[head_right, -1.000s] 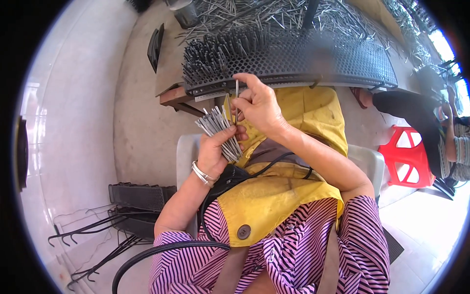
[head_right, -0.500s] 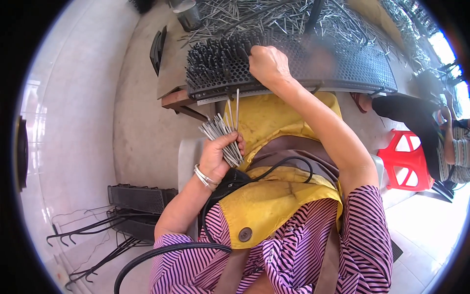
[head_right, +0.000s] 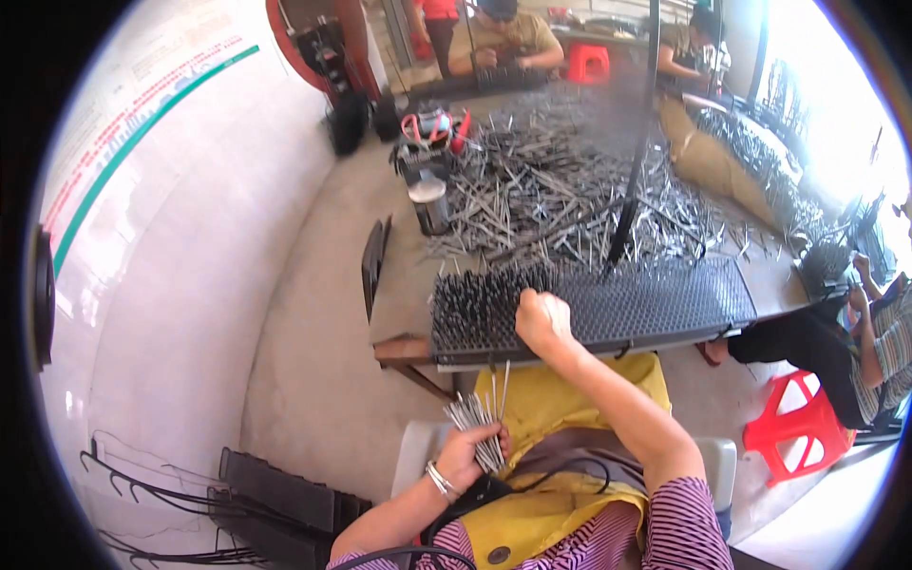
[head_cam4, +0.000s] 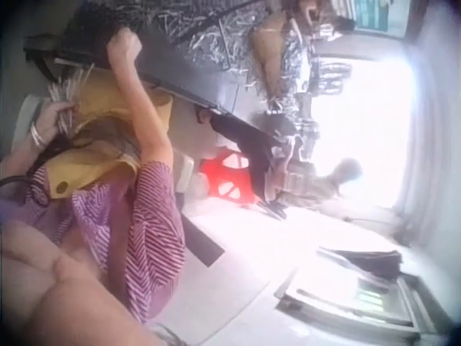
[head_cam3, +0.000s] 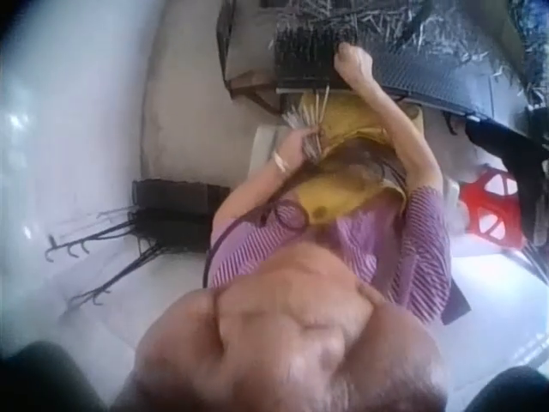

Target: Inserting thin metal rods into a perforated grid plate.

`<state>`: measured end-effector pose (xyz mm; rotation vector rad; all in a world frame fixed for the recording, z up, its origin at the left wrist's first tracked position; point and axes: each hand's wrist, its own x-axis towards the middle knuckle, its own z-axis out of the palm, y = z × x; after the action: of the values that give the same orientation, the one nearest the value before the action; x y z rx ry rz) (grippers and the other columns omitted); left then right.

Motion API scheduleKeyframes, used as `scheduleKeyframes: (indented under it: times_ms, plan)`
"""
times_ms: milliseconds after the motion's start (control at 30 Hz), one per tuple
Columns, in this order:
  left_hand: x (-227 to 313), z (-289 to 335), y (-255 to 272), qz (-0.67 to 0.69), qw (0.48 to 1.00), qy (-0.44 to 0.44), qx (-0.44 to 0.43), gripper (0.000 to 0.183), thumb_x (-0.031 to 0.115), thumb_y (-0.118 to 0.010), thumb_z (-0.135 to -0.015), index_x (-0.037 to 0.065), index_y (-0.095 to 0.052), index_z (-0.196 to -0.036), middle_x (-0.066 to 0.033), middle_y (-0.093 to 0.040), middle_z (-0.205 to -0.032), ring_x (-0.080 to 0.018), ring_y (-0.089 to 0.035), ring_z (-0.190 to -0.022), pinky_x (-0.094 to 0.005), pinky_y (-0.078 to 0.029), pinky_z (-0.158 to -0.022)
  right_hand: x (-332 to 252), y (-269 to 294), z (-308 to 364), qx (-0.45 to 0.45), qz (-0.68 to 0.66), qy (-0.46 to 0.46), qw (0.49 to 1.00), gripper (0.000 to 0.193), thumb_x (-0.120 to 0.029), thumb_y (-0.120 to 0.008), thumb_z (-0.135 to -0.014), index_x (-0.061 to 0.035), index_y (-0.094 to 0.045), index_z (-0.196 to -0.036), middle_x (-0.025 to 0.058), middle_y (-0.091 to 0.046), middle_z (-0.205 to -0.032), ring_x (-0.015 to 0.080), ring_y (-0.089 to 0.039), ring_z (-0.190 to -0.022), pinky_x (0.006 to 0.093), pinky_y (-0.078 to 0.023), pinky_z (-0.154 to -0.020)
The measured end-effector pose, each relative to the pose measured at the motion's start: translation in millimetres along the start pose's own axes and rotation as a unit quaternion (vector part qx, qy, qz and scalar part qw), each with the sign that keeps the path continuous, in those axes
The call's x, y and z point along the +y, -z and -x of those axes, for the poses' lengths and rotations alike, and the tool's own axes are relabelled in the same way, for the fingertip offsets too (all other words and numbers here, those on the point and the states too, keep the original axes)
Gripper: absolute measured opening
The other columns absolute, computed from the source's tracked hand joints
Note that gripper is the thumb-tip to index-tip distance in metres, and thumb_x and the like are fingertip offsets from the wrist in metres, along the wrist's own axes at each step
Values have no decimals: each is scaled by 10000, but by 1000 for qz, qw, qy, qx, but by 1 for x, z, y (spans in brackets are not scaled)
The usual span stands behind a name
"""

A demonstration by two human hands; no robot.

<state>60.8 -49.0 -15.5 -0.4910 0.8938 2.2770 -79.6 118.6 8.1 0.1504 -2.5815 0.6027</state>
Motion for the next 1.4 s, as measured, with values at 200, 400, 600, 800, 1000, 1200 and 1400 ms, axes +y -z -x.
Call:
scheduleKeyframes:
  times_ms: [200,400,600,800,1000,1200,1400]
  plan:
    - [-2,-1,8,-1,999,16,-31,84,54,-542,-761,-24,-522,-784,-103,-543,-686,-201,-531,-616,-305,-458,-570,-7,5,-4,25,-35,2,999,117,-81,-500,-702,-25,-482,-602,196,-530,-540,366,-543,-548,449,-435,-524]
    - [-5,-5,11,1,999,23,-25,98,62,-537,-767,-26,-515,-806,-100,-540,-699,-203,-532,-630,-307,-460,-571,-4,11,-2,69,-113,6,991,114,-102,-551,-714,-36,-484,-649,176,-532,-544,351,-540,-533,441,-430,-509]
    - [6,1,0,-58,998,-10,-6,129,103,-500,-795,-23,-526,-782,-97,-554,-671,-197,-561,-604,-289,-472,-569,-1,6,-3,151,-127,34,980,108,-103,-564,-714,-44,-476,-694,181,-514,-537,364,-515,-505,447,-401,-460]
    - [6,-8,1,-11,1000,19,13,106,66,-563,-747,-34,-534,-766,-110,-560,-665,-193,-562,-577,-292,-478,-505,5,8,-1,92,-113,-19,989,149,-156,-588,-720,-15,-547,-697,183,-552,-607,347,-559,-585,386,-436,-510]
    - [3,-8,3,4,1000,19,7,109,62,-559,-751,-40,-528,-770,-117,-555,-674,-202,-559,-577,-294,-478,-500,9,20,-5,-27,-55,14,998,195,-162,-566,-707,12,-521,-629,201,-553,-646,376,-540,-660,431,-428,-597]
    - [9,-1,1,7,1000,19,5,115,99,-530,-789,-15,-518,-798,-99,-534,-699,-192,-534,-633,-296,-466,-559,-24,65,40,-228,-394,-195,868,163,-126,-601,-767,14,-587,-851,74,-595,-626,109,-548,-527,236,-439,-463]
    - [10,4,-12,-31,998,11,-48,95,76,-541,-773,-10,-514,-806,-97,-541,-707,-189,-535,-611,-293,-461,-521,-39,62,76,-185,-532,-226,795,212,-37,-594,-762,45,-547,-951,75,-600,-700,99,-557,-569,203,-447,-462]
